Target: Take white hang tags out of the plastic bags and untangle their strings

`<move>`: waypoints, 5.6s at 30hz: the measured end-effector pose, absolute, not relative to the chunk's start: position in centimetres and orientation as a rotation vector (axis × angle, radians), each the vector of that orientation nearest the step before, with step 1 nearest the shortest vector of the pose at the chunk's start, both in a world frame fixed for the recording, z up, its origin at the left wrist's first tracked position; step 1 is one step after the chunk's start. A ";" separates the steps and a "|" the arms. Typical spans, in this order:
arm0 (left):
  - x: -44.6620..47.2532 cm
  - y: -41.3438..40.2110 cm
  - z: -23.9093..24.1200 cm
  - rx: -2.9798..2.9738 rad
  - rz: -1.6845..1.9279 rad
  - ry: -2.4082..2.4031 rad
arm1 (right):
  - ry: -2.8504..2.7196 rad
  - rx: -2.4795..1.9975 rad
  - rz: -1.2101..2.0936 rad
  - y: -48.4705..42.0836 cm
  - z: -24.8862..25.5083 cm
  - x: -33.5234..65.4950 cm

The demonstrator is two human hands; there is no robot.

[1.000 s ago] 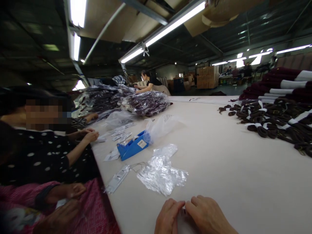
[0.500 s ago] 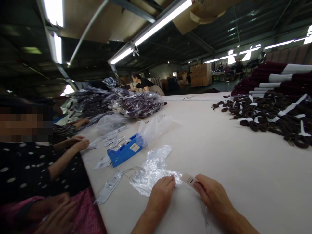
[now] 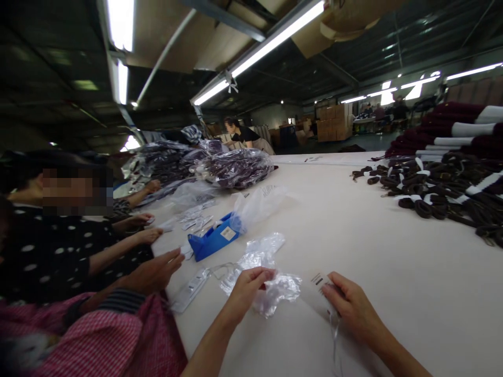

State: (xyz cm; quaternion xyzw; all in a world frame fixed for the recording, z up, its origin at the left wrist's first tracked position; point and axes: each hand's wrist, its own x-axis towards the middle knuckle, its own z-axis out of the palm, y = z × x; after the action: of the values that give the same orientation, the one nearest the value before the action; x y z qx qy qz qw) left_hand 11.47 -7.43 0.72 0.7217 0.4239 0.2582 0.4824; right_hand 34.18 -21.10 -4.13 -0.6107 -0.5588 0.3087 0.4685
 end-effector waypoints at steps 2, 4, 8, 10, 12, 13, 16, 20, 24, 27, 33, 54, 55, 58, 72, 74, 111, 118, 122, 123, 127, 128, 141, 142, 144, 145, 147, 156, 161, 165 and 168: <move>11.2 -7.4 2.3 1.708 0.684 1.011 | -1.314 -1.405 0.870 -21.2 -3.1 34.4; 10.9 -7.8 4.1 1.678 0.702 0.958 | -1.277 -1.313 0.954 -21.4 -1.8 34.7; 10.9 -9.8 7.6 1.547 0.626 0.795 | -1.269 -1.237 1.016 -22.6 1.6 35.0; 11.2 -10.9 8.5 1.455 0.566 0.728 | -1.271 -1.224 1.050 -23.4 3.2 35.1; 11.6 -12.0 8.8 1.426 0.520 0.706 | -1.299 -1.219 1.071 -24.1 4.3 35.3; 11.7 -12.4 8.8 1.435 0.507 0.710 | -1.322 -1.222 1.075 -24.3 4.8 35.5; 12.0 -13.6 8.2 1.466 0.491 0.728 | -1.373 -1.233 1.066 -24.7 5.7 35.9; 11.9 -14.9 7.6 1.472 0.500 0.690 | -1.389 -1.262 1.045 -25.0 6.6 36.0; 11.5 -16.1 7.4 1.502 0.518 0.681 | -1.439 -1.317 1.045 -25.5 7.4 35.6; 11.3 -16.6 7.1 1.536 0.522 0.689 | -1.492 -1.342 1.019 -26.0 8.1 35.2; 11.2 -17.1 6.5 1.537 0.491 0.736 | -1.658 -1.398 0.933 -26.2 8.7 35.0; 12.1 -18.9 4.4 1.497 0.528 0.795 | -1.699 -1.497 0.919 -26.3 8.5 35.2; 12.1 -18.9 4.3 1.487 0.539 0.801 | -1.693 -1.513 0.926 -26.4 8.5 35.3; 11.9 -18.9 4.2 1.448 0.553 0.822 | -1.720 -1.531 0.974 -26.5 8.6 35.4; 11.2 -19.5 4.9 1.501 0.579 0.895 | -1.794 -1.537 0.983 -26.9 9.0 35.6; 11.2 -19.6 4.9 1.490 0.569 0.888 | -1.805 -1.517 0.961 -27.0 9.1 35.5; 12.0 -19.5 3.1 1.383 0.573 0.849 | -1.951 -1.507 0.857 -27.2 9.2 33.9; 12.0 -19.5 3.3 1.322 0.560 0.807 | -1.986 -1.487 0.878 -26.9 9.0 33.9; 11.9 -19.5 3.2 1.324 0.552 0.797 | -1.847 -1.458 0.862 -26.7 8.9 34.4; 11.9 -19.5 3.1 1.326 0.558 0.805 | -1.808 -1.466 0.861 -26.7 8.8 34.6; 11.7 -19.6 3.0 1.325 0.587 0.853 | -1.740 -1.514 0.856 -26.8 8.6 35.2; 11.7 -19.6 3.0 1.324 0.588 0.861 | -1.748 -1.518 0.852 -26.8 8.6 35.3; 12.0 -19.9 3.5 1.312 0.545 0.874 | -1.904 -1.480 0.728 -27.2 9.4 34.0; 12.0 -20.0 3.5 1.311 0.540 0.875 | -1.914 -1.480 0.719 -27.1 9.3 34.0; 11.9 -20.0 3.5 1.311 0.537 0.876 | -1.931 -1.485 0.706 -27.1 9.2 34.0; 11.9 -19.9 3.4 1.310 0.538 0.874 | -1.939 -1.488 0.705 -27.1 9.2 34.0; 11.9 -19.8 3.2 1.308 0.540 0.865 | -1.952 -1.490 0.713 -27.0 9.2 34.0; 12.0 -19.7 3.1 1.243 0.533 0.852 | -2.006 -1.504 0.755 -27.0 9.4 33.7; 12.0 -19.9 3.0 1.247 0.548 0.839 | -2.065 -1.509 0.751 -27.1 9.5 33.7; 12.0 -19.9 3.1 1.259 0.550 0.825 | -2.099 -1.523 0.753 -27.1 9.5 33.7; 12.1 -19.9 3.1 1.273 0.544 0.822 | -2.138 -1.514 0.736 -27.0 9.4 33.5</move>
State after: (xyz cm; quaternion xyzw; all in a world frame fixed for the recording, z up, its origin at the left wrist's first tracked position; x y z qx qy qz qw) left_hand 12.14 -19.88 3.07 0.5700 0.3681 0.2434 0.6931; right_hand 33.50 -27.02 9.41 -0.5441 -0.7684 0.2646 0.2087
